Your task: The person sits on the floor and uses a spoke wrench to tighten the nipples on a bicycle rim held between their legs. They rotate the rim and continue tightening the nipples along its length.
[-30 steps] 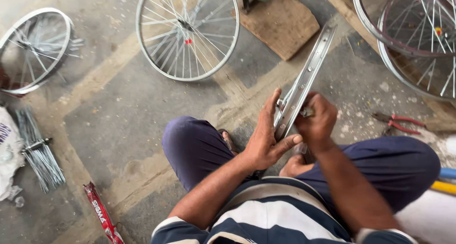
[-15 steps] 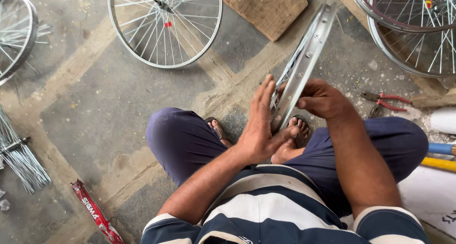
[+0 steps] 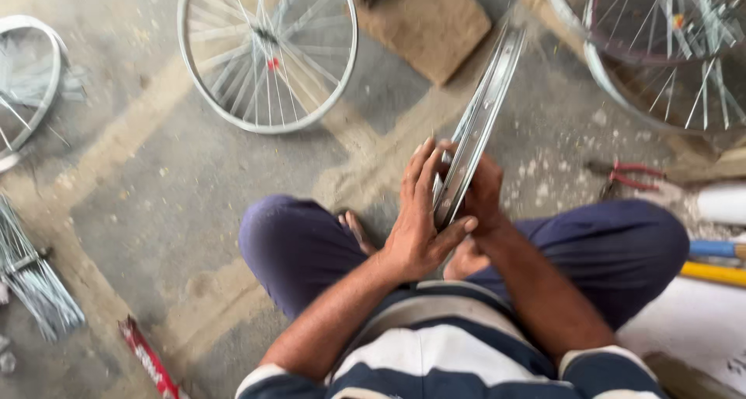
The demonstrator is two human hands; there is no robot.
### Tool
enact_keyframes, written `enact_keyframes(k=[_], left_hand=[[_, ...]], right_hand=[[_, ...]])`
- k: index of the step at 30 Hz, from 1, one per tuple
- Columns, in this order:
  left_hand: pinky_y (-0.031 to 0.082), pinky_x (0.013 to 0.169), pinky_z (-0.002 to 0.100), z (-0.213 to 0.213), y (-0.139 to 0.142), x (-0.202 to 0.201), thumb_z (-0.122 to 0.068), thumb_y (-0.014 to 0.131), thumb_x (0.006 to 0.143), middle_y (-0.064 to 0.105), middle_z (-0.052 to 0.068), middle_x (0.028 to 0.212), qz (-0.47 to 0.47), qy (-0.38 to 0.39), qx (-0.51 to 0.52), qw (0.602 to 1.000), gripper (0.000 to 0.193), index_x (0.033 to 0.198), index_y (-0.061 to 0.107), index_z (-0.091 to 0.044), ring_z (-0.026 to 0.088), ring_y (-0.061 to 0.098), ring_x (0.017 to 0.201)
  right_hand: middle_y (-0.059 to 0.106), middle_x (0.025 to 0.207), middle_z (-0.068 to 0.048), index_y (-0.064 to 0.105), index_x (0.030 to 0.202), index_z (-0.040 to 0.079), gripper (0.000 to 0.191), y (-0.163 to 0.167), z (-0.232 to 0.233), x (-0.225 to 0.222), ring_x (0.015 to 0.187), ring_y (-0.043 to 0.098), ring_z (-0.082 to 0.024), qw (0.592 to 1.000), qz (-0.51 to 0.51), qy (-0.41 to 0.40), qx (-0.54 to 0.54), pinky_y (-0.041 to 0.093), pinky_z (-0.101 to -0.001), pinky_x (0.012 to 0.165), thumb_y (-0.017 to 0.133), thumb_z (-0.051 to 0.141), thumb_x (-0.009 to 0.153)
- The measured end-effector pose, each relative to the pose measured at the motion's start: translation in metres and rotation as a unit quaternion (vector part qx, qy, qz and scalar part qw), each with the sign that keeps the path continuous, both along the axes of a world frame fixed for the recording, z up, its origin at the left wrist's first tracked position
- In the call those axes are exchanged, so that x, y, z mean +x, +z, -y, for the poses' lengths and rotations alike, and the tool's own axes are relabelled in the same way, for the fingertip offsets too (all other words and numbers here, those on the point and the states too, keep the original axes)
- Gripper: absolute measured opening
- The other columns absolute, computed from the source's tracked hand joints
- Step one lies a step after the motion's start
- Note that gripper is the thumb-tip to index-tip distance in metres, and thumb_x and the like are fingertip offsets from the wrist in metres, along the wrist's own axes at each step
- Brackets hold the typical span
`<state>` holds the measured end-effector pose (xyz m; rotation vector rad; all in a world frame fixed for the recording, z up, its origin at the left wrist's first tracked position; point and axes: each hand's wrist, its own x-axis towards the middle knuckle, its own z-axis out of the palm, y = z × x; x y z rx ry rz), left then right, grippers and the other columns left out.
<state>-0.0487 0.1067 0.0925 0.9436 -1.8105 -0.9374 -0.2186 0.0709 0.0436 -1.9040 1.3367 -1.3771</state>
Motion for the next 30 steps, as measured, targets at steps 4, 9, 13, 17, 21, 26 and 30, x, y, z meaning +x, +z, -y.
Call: enact_keyframes(k=[4,9,13,17,21,26,30], left_hand=[[0.022,0.133,0.054,0.009,0.011,0.007,-0.035,0.071,0.1,0.018,0.031,0.173,-0.007,0.0,0.021,1.0,0.094,0.165,0.015,0.003,0.048,0.02,0.164],[0.021,0.131,0.053,0.008,0.021,0.012,-0.038,0.068,0.103,0.014,0.032,0.174,-0.021,-0.002,0.035,0.999,0.095,0.165,0.012,0.005,0.047,0.019,0.163],[0.024,0.13,0.053,0.007,0.018,0.006,-0.041,0.067,0.102,0.012,0.03,0.174,-0.02,-0.01,0.042,0.999,0.096,0.165,0.009,0.004,0.045,0.022,0.161],[0.025,0.129,0.053,0.007,0.017,0.006,-0.042,0.064,0.103,0.01,0.03,0.174,-0.004,-0.024,0.062,0.998,0.097,0.166,0.004,0.002,0.044,0.021,0.161],[0.022,0.129,0.055,0.004,0.02,0.01,-0.041,0.063,0.104,0.01,0.03,0.174,-0.021,-0.031,0.072,0.997,0.097,0.166,0.003,0.001,0.046,0.016,0.162],[0.023,0.13,0.055,-0.001,0.025,0.004,-0.04,0.063,0.105,0.01,0.031,0.174,0.0,-0.04,0.055,0.998,0.092,0.166,0.008,0.001,0.047,0.016,0.163],[0.022,0.129,0.055,0.0,0.027,0.002,-0.04,0.063,0.104,0.009,0.032,0.173,0.007,-0.025,0.047,0.999,0.092,0.165,0.009,0.003,0.048,0.015,0.162]], right_hand=[[0.074,0.099,-0.006,0.071,0.121,0.001,0.034,-0.006,0.023,-0.017,0.091,0.069,-0.015,0.885,0.3,0.211,0.286,0.058,-0.0323,0.079,0.078,0.017,0.091],[0.078,0.106,-0.006,0.07,0.117,0.003,0.043,0.022,0.042,-0.032,0.099,0.072,-0.017,0.858,0.285,0.219,0.368,0.058,-0.0362,0.087,0.08,0.009,0.075],[0.076,0.101,-0.009,0.066,0.101,0.004,0.026,0.035,0.02,0.003,0.099,0.069,-0.019,0.998,-0.003,-0.028,-0.049,0.056,-0.0401,0.085,0.076,0.012,0.078],[0.075,0.093,-0.006,0.073,0.098,0.003,0.029,0.033,0.008,-0.002,0.089,0.067,-0.017,0.989,-0.087,-0.042,-0.109,0.054,-0.039,0.076,0.08,0.016,0.074],[0.077,0.104,-0.008,0.072,0.11,-0.003,0.03,0.017,0.014,-0.043,0.097,0.073,-0.019,0.949,0.193,0.192,0.161,0.061,-0.0367,0.087,0.081,0.005,0.083],[0.075,0.117,-0.007,0.067,0.13,0.008,0.056,0.014,0.04,-0.068,0.108,0.071,-0.018,0.781,0.37,0.293,0.41,0.057,-0.0357,0.092,0.075,0.006,0.075],[0.076,0.114,-0.009,0.068,0.121,0.002,0.042,0.027,0.034,-0.051,0.106,0.073,-0.02,0.882,0.224,0.262,0.322,0.058,-0.0356,0.093,0.077,0.005,0.08]])
